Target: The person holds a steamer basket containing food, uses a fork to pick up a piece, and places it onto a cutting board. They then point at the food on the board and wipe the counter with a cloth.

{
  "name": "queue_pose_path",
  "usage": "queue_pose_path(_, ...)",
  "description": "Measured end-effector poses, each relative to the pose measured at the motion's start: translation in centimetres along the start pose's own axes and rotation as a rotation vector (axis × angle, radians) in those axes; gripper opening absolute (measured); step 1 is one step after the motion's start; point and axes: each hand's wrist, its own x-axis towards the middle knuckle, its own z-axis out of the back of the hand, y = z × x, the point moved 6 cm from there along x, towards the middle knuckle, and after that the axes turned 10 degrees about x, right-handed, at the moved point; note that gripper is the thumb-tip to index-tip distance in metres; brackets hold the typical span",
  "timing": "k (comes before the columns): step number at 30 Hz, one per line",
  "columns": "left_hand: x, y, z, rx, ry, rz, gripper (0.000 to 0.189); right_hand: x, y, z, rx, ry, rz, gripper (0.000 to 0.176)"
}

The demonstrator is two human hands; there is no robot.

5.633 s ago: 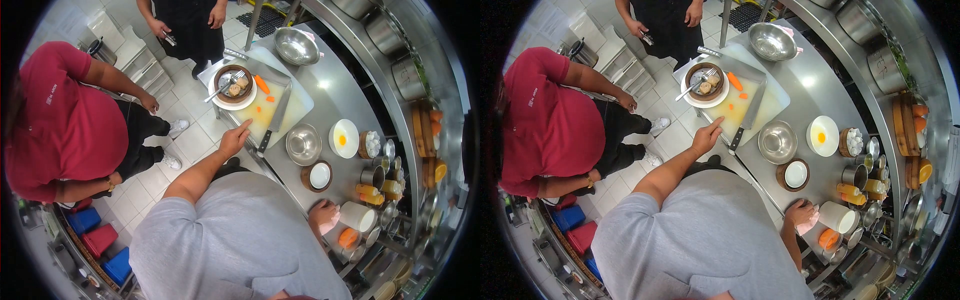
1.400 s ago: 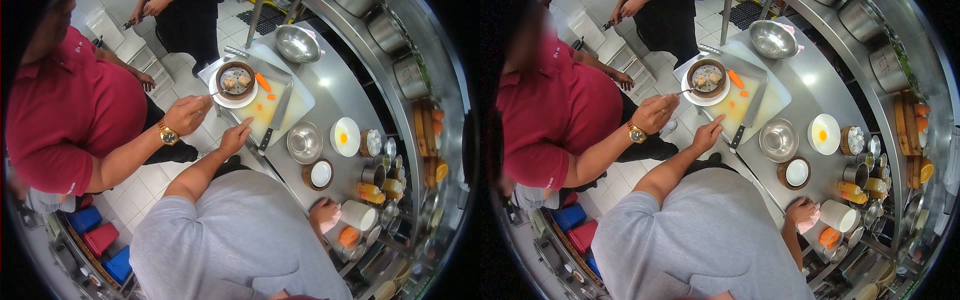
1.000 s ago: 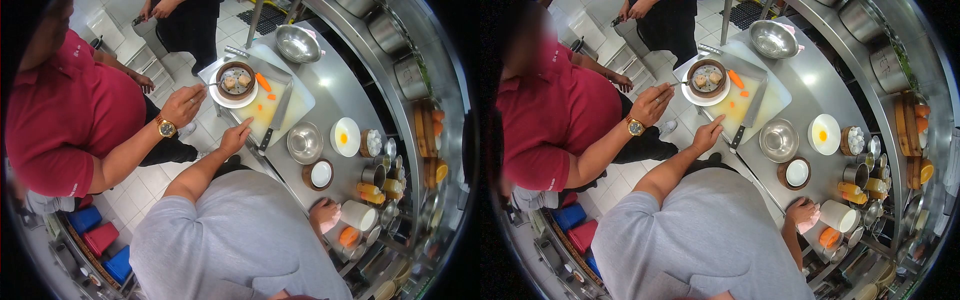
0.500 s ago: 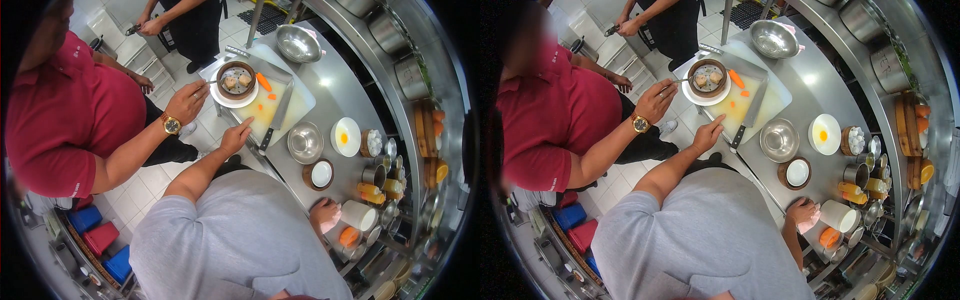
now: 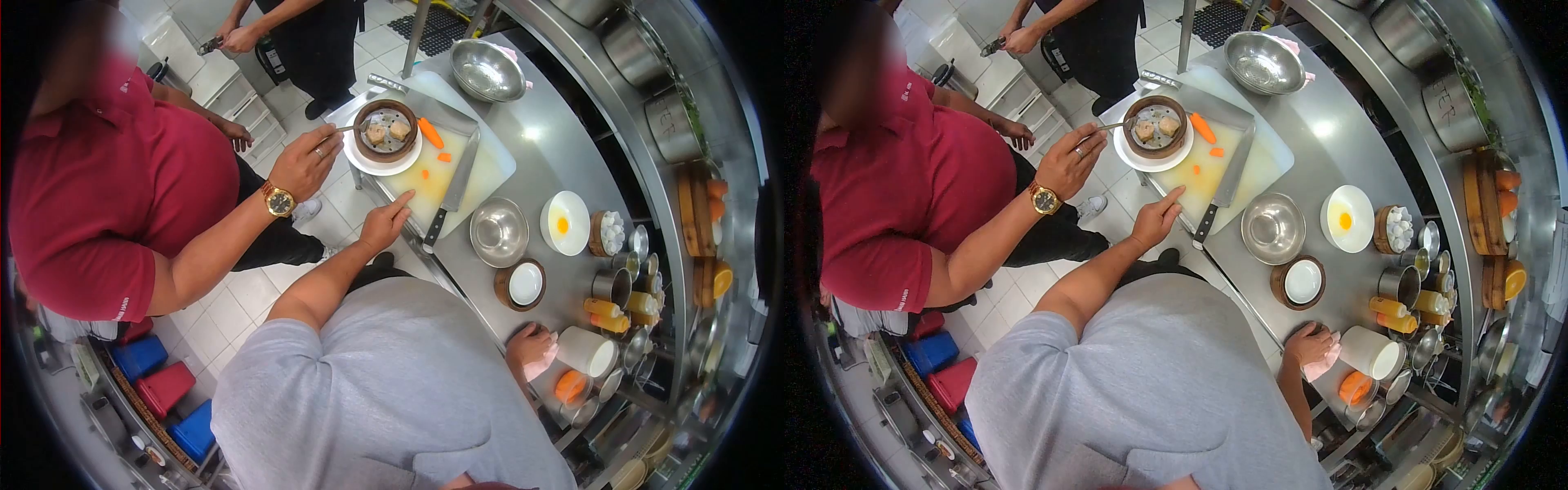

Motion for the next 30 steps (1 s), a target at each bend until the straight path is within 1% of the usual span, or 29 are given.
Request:
queue_pose_path(15, -0.1, -0.1, 0.1, -0.011, -0.016, -0.002, 0.049, 0.0, -0.5, -0.3, 0.038, -0.027, -0.004, 0.047)
queue_pose_path(17, -0.1, -0.2, 0.2, -0.005, -0.022, -0.007, 0.05, 0.0, -0.5, -0.4, 0.016, -0.022, 0.03, 0.047)
queue_pose_path(20, -0.1, -0.3, 0.3, 0.009, 0.0, 0.013, 0.049, 0.2, 2.0, 2.6, -0.048, 0.022, 0.041, 0.047)
queue_pose_path(23, -0.1, -0.4, 0.3, -0.009, -0.024, 0.0, 0.049, 0.3, 3.5, 4.3, -0.062, 0.05, 0.028, 0.047)
queue_pose_path(25, -0.1, -0.1, 0.1, -0.005, -0.011, 0.012, 0.05, 0.1, 1.4, 1.6, -0.035, 0.015, 0.022, 0.047)
queue_pose_path(26, -0.1, -0.1, 0.1, -0.005, -0.012, 0.012, 0.05, 0.1, 1.1, 1.1, -0.009, -0.019, 0.015, 0.048)
queue_pose_path(30, -0.1, -0.2, 0.1, -0.008, -0.028, -0.006, 0.05, -0.1, 0.0, 0.1, -0.01, -0.034, 0.02, 0.048)
